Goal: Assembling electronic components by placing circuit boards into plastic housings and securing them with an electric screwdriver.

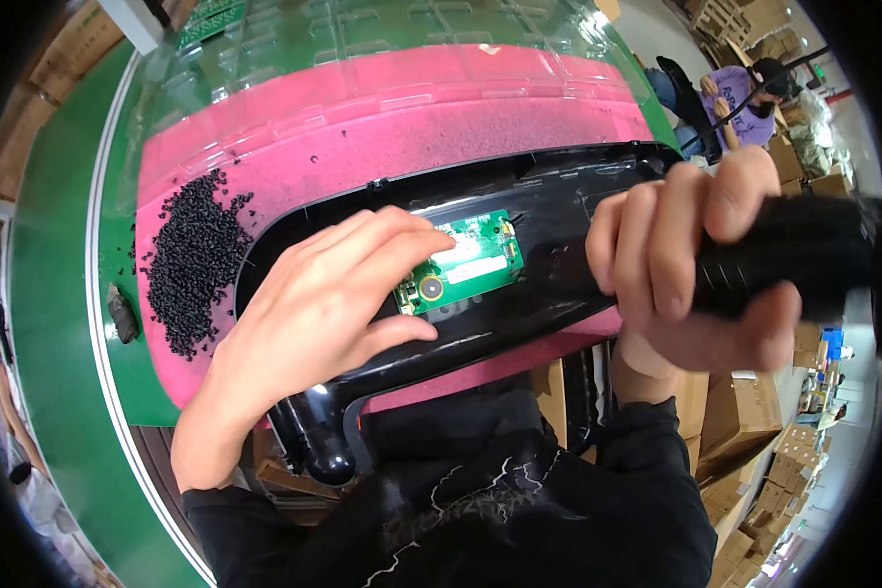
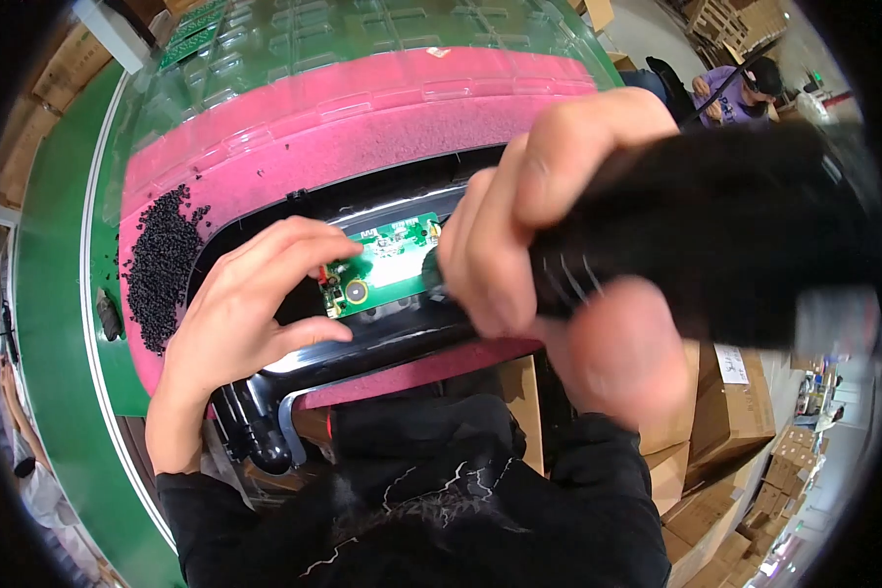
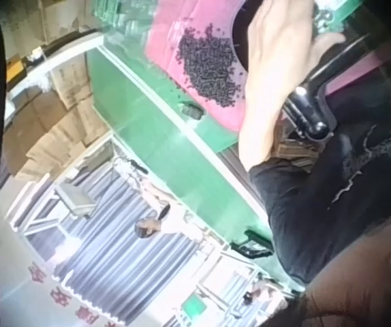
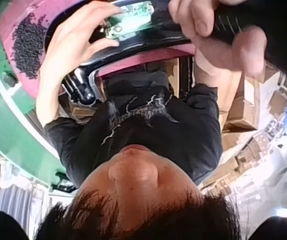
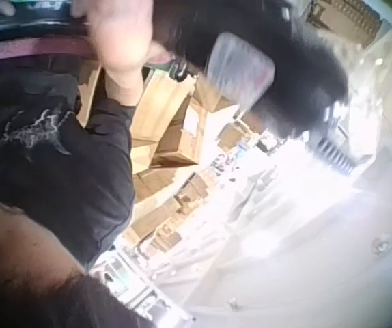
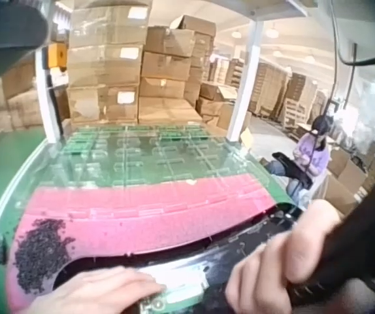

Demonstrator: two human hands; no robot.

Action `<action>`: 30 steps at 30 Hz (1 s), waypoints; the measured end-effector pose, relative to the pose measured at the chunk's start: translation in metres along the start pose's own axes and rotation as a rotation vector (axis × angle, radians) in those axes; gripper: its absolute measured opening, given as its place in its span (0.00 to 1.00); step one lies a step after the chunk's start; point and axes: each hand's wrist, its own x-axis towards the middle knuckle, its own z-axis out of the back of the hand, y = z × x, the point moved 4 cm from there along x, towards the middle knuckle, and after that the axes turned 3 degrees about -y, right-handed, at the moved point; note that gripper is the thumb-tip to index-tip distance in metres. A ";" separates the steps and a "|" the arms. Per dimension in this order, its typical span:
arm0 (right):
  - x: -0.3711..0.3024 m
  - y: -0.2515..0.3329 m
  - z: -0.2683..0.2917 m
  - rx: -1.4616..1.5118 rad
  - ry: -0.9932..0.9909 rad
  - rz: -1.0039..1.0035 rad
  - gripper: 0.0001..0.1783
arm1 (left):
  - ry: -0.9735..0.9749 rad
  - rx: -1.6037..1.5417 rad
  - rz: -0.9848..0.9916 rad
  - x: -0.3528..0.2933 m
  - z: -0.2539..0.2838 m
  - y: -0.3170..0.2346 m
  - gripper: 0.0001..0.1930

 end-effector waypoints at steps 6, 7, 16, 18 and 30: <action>-0.004 -0.015 0.014 -0.065 -0.113 -0.062 0.25 | 0.111 0.156 0.131 -0.006 -0.001 0.008 0.32; -0.005 -0.017 0.014 -0.031 -0.116 -0.062 0.25 | 0.117 0.150 0.130 -0.005 -0.001 0.008 0.31; 0.002 -0.030 0.008 -0.114 -0.009 -0.196 0.24 | 0.115 0.175 0.109 -0.005 -0.001 0.007 0.30; 0.003 -0.028 0.002 -0.260 -0.101 -0.114 0.26 | 0.106 0.177 0.107 -0.003 0.000 0.006 0.29; 0.009 -0.036 0.059 0.371 -0.591 -0.419 0.15 | -0.225 0.524 0.038 -0.001 0.026 0.004 0.21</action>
